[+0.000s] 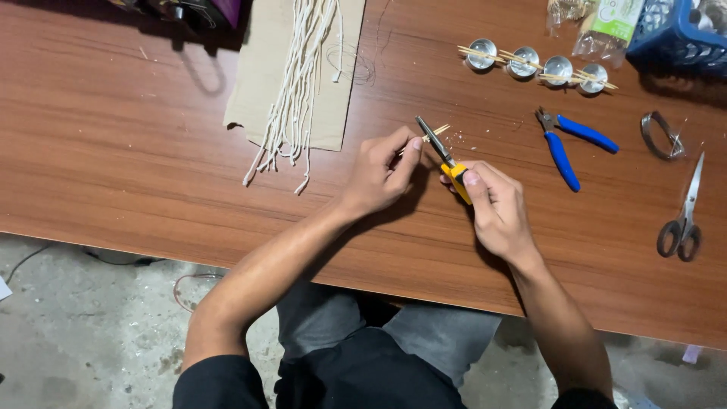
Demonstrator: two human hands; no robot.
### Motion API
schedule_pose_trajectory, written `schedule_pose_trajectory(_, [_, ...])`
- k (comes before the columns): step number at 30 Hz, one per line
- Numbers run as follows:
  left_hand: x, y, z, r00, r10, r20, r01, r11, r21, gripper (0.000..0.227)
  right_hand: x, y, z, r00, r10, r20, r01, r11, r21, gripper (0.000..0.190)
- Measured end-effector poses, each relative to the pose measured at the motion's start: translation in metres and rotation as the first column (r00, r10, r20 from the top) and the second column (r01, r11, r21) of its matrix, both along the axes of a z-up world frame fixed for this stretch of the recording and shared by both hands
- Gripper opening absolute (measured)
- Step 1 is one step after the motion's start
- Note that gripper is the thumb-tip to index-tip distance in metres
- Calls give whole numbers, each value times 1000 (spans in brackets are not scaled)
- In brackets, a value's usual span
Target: Assembling candle wicks by trimming them to length and crimping them into metal wick sustainers using scissors and pliers.
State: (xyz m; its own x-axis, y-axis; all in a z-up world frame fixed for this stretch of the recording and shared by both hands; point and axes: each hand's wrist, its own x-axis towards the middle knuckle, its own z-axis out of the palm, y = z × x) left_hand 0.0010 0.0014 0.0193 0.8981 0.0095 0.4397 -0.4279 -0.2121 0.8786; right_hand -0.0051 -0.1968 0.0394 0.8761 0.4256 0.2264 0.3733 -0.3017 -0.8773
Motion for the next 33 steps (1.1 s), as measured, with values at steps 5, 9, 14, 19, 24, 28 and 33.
schedule_pose_trajectory(5, [2, 2, -28, 1000, -1, 3, 1, 1000, 1, 25, 1, -5, -2, 998, -43, -37, 43, 999, -3, 40])
schedule_pose_trajectory(9, [3, 3, -31, 1000, 4, 23, -4, 1000, 0, 25, 4, -10, -15, 988, -106, -108, 121, 982, 142, 39])
schedule_pose_trajectory(14, [6, 8, -26, 993, 27, 111, -37, 995, 91, 22, 14, -23, -21, 978, -201, 46, 196, 976, 92, 42])
schedule_pose_trajectory(19, [7, 9, -29, 977, 11, 214, -54, 979, 196, 17, 25, -34, -30, 899, -240, 366, 304, 944, -126, 38])
schedule_pose_trajectory(24, [7, 9, -42, 959, 43, 280, -142, 927, 346, 19, 28, -33, -36, 865, -264, 427, 353, 925, -143, 42])
schedule_pose_trajectory(28, [11, 12, -61, 918, 67, 390, -253, 859, 446, 15, 31, -38, -45, 840, -263, 474, 386, 904, -183, 41])
schedule_pose_trajectory(33, [11, 13, -56, 781, 64, 621, -481, 695, 534, 9, 37, -42, -51, 788, -258, 560, 455, 856, -245, 38])
